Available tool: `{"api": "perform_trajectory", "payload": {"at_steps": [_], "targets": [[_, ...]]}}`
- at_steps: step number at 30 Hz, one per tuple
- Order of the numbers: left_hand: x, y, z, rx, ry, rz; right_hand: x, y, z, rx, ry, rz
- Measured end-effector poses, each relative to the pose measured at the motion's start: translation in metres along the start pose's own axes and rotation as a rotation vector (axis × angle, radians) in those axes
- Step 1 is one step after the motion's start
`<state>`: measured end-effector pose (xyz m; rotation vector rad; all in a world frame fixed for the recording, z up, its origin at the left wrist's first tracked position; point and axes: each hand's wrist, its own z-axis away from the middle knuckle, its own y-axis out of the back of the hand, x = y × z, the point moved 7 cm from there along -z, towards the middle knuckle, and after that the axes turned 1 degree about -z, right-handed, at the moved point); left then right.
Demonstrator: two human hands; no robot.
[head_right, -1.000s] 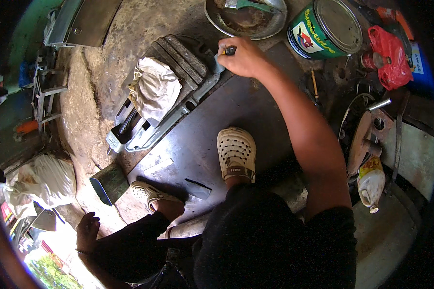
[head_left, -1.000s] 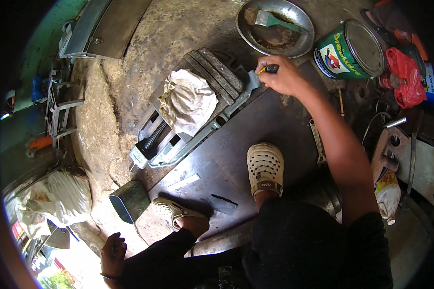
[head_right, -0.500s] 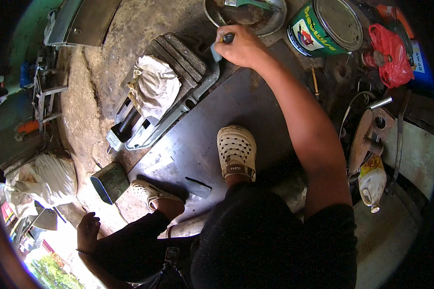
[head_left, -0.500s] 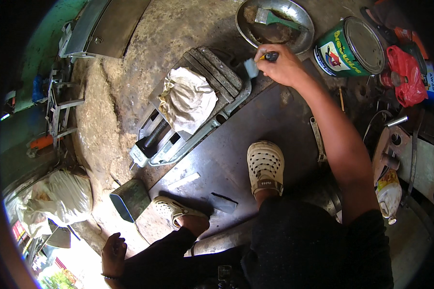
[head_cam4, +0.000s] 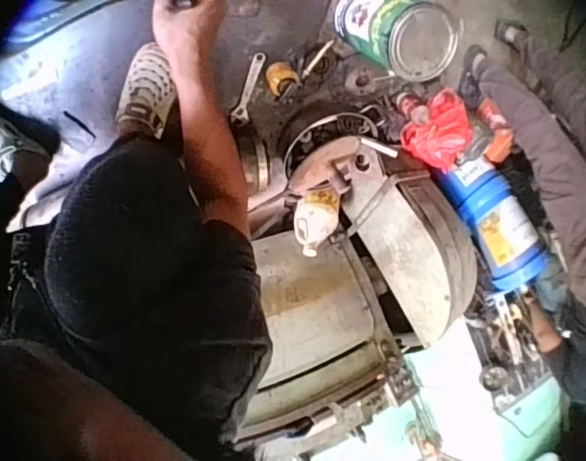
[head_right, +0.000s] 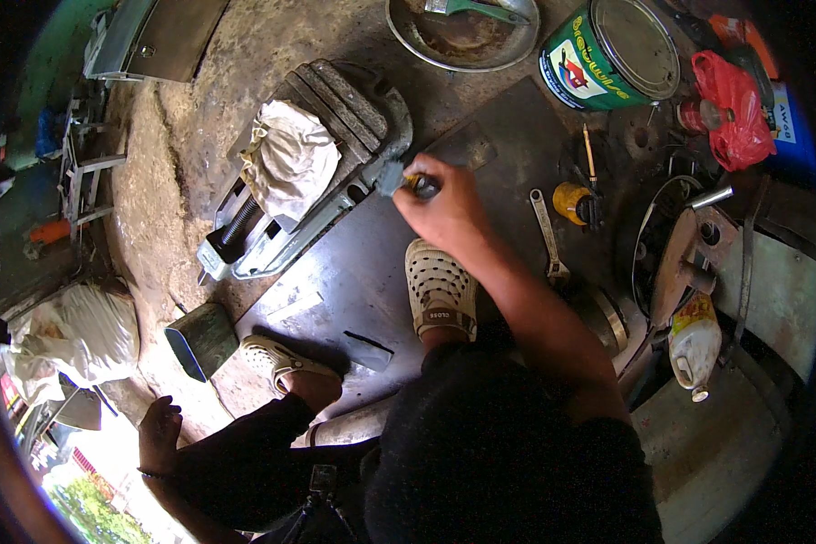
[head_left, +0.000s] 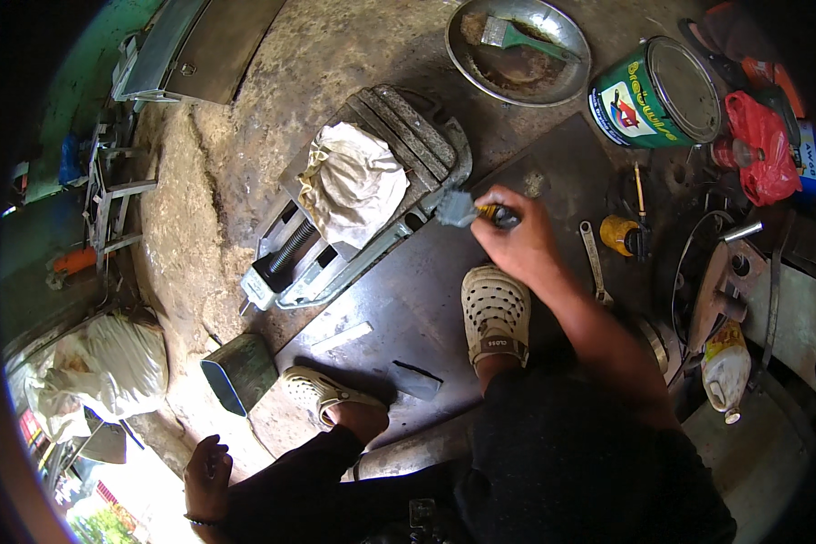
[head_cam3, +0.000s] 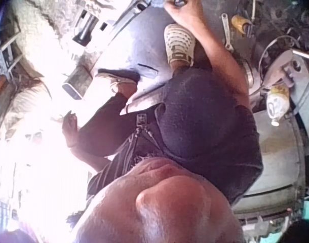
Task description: The person paints a metal bench vise with light blue paint using a brush. They repeatedly dip the brush into a paint container and apply paint to the vise jaws and body, then wipe excess paint with a cloth.
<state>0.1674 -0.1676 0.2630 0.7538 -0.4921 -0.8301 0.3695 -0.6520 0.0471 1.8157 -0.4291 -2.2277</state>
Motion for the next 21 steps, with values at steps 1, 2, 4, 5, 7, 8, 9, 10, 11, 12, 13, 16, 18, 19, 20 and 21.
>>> {"api": "perform_trajectory", "payload": {"at_steps": [1, 2, 4, 5, 7, 8, 9, 10, 11, 12, 13, 16, 18, 19, 20, 21], "targets": [[-0.001, 0.0, 0.0, 0.003, 0.004, 0.002, 0.005, 0.004, -0.01, 0.013, -0.018, -0.023], [-0.002, 0.0, 0.001, 0.006, 0.008, 0.004, 0.017, 0.009, -0.02, 0.023, -0.107, -0.025], [-0.004, -0.001, 0.001, 0.002, 0.012, 0.012, 0.027, 0.023, -0.044, 0.024, -0.112, 0.015], [-0.005, -0.001, 0.002, 0.0, 0.014, 0.017, 0.02, 0.029, -0.053, 0.085, 0.024, 0.086], [-0.008, -0.001, 0.002, 0.008, 0.017, 0.026, 0.008, 0.039, -0.059, 0.174, 0.236, 0.147], [-0.009, -0.001, 0.002, 0.013, 0.02, 0.03, 0.002, 0.041, -0.058, 0.198, 0.31, 0.143], [-0.01, -0.001, 0.002, 0.015, 0.013, 0.028, -0.005, 0.042, -0.054, 0.232, 0.392, 0.137], [-0.009, -0.001, 0.002, 0.015, 0.006, 0.024, -0.005, 0.035, -0.051, 0.163, 0.351, 0.168], [-0.011, -0.001, 0.002, 0.014, 0.032, 0.0, -0.005, 0.026, -0.042, 0.105, 0.316, 0.198], [-0.009, -0.001, 0.002, 0.013, 0.006, 0.014, -0.004, 0.016, -0.032, 0.045, 0.267, 0.23], [-0.009, -0.001, 0.002, 0.011, 0.013, 0.008, -0.011, 0.007, -0.021, -0.008, 0.334, 0.293], [-0.007, -0.001, 0.001, 0.008, -0.002, 0.025, 0.0, -0.012, 0.004, -0.097, 0.083, 0.105], [-0.006, 0.0, 0.001, 0.011, -0.014, 0.041, 0.006, -0.018, 0.007, -0.142, -0.014, 0.101], [-0.006, 0.0, 0.001, 0.01, -0.013, 0.044, 0.007, -0.021, 0.006, -0.185, -0.026, 0.072], [-0.007, 0.0, 0.001, 0.014, -0.012, 0.039, 0.005, -0.013, -0.003, -0.102, 0.038, 0.064], [-0.008, 0.0, 0.001, 0.005, -0.009, 0.051, 0.014, -0.004, -0.019, -0.053, -0.047, 0.066]]}}
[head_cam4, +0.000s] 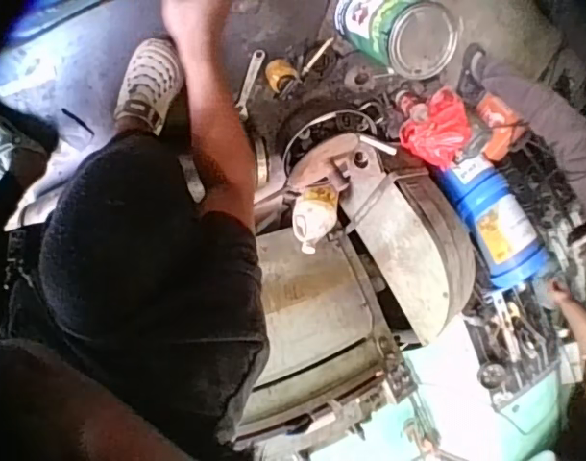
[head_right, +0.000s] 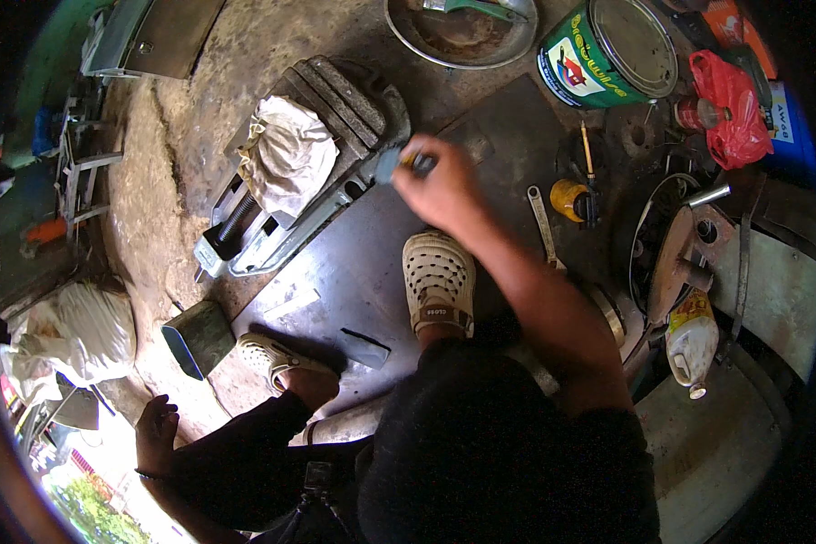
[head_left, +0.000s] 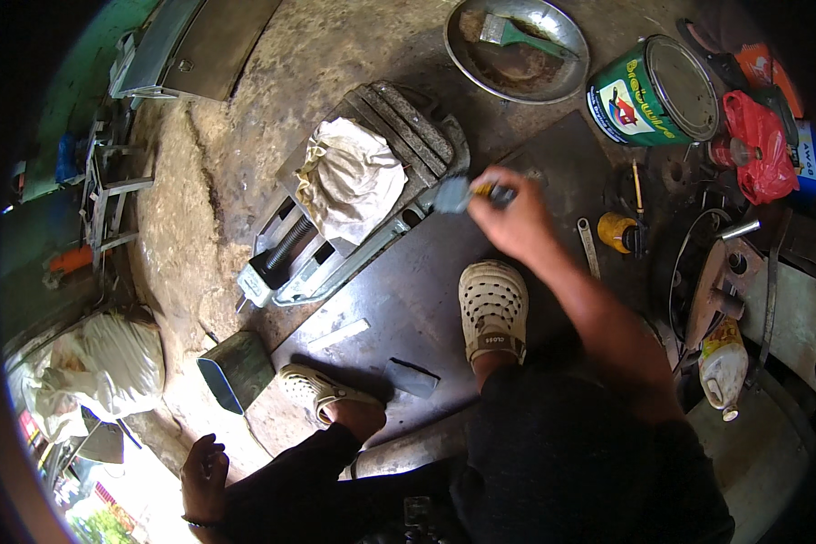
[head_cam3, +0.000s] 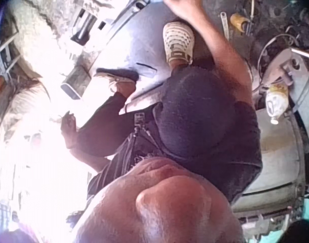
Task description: The person paints a metal bench vise with light blue paint using a brush. They repeatedly dip the brush into a paint container and apply paint to the vise jaws and body, then wipe excess paint with a cloth.
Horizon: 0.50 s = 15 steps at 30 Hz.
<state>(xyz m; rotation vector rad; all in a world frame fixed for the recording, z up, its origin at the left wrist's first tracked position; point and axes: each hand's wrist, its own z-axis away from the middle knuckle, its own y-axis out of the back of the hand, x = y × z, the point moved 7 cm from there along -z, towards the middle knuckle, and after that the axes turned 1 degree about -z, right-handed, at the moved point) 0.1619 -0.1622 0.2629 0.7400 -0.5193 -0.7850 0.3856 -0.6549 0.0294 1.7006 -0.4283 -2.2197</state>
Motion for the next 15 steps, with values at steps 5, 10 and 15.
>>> {"api": "perform_trajectory", "payload": {"at_steps": [5, 10, 15], "targets": [[-0.006, 0.0, 0.003, 0.006, 0.042, -0.01, -0.005, 0.034, -0.05, 0.171, 0.251, 0.102], [0.002, 0.001, 0.006, 0.01, -0.024, -0.033, -0.022, 0.027, -0.032, 0.171, 0.409, 0.164], [0.006, 0.002, 0.006, 0.022, -0.002, -0.029, -0.012, 0.0, 0.017, 0.012, 0.16, 0.095]]}}
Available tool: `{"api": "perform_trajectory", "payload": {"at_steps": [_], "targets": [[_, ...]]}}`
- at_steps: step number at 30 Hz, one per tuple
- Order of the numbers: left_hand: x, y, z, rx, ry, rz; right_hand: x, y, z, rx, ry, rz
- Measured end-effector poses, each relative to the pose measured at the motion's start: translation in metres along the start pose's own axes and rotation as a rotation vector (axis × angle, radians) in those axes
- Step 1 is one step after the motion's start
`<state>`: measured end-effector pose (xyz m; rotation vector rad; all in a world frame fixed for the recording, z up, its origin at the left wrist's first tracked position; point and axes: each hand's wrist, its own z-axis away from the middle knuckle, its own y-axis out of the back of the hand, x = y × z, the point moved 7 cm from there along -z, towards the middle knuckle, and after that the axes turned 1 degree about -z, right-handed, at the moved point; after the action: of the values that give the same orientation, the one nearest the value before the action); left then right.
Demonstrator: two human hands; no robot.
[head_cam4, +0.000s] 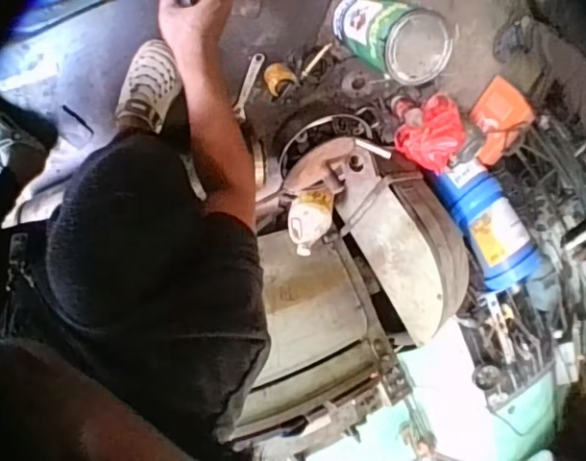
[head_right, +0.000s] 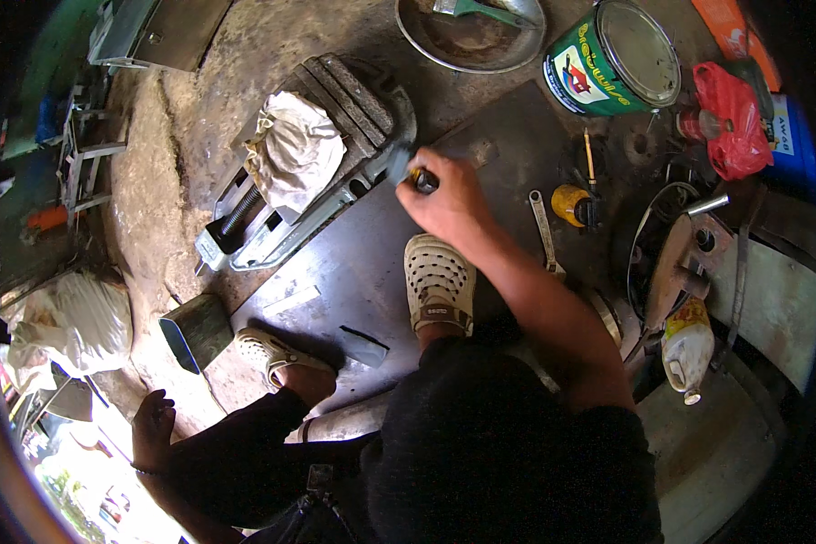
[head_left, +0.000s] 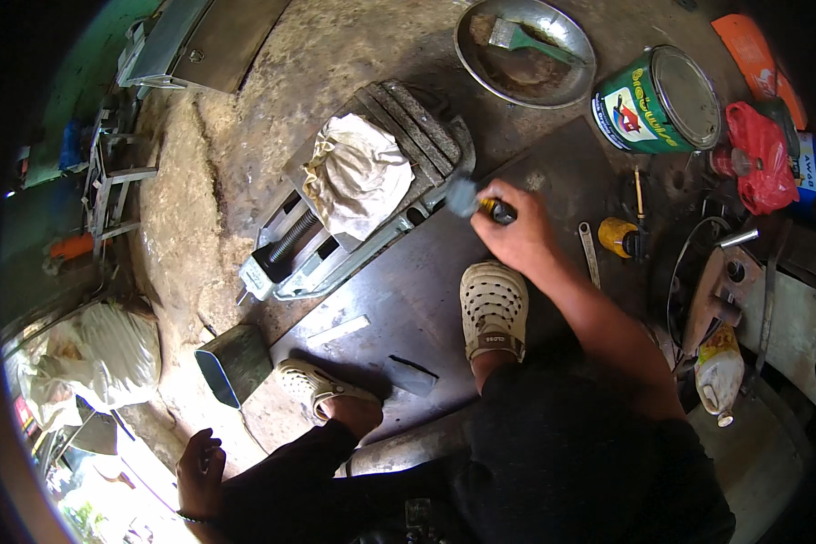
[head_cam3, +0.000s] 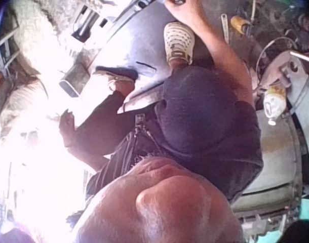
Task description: The person paints a metal bench vise with light blue paint using a brush. They repeatedly dip the brush into a paint container and apply paint to the vise jaws and body, then wipe excess paint with a cloth.
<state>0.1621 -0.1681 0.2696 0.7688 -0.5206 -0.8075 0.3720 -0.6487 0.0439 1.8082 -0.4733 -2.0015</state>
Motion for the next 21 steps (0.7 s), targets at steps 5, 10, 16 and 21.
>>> {"api": "perform_trajectory", "payload": {"at_steps": [5, 10, 16, 21], "targets": [[0.0, 0.001, 0.002, 0.031, -0.025, 0.058, 0.003, -0.031, 0.032, -0.167, -0.233, -0.362], [-0.001, 0.001, 0.005, 0.036, -0.039, 0.046, 0.009, -0.031, 0.031, -0.214, -0.321, -0.509], [-0.002, 0.001, 0.003, 0.004, 0.003, 0.029, 0.041, -0.002, 0.005, -0.079, -0.369, -0.497], [-0.006, 0.0, 0.001, -0.006, 0.014, 0.03, 0.042, 0.055, -0.05, 0.284, -0.029, -0.197]]}}
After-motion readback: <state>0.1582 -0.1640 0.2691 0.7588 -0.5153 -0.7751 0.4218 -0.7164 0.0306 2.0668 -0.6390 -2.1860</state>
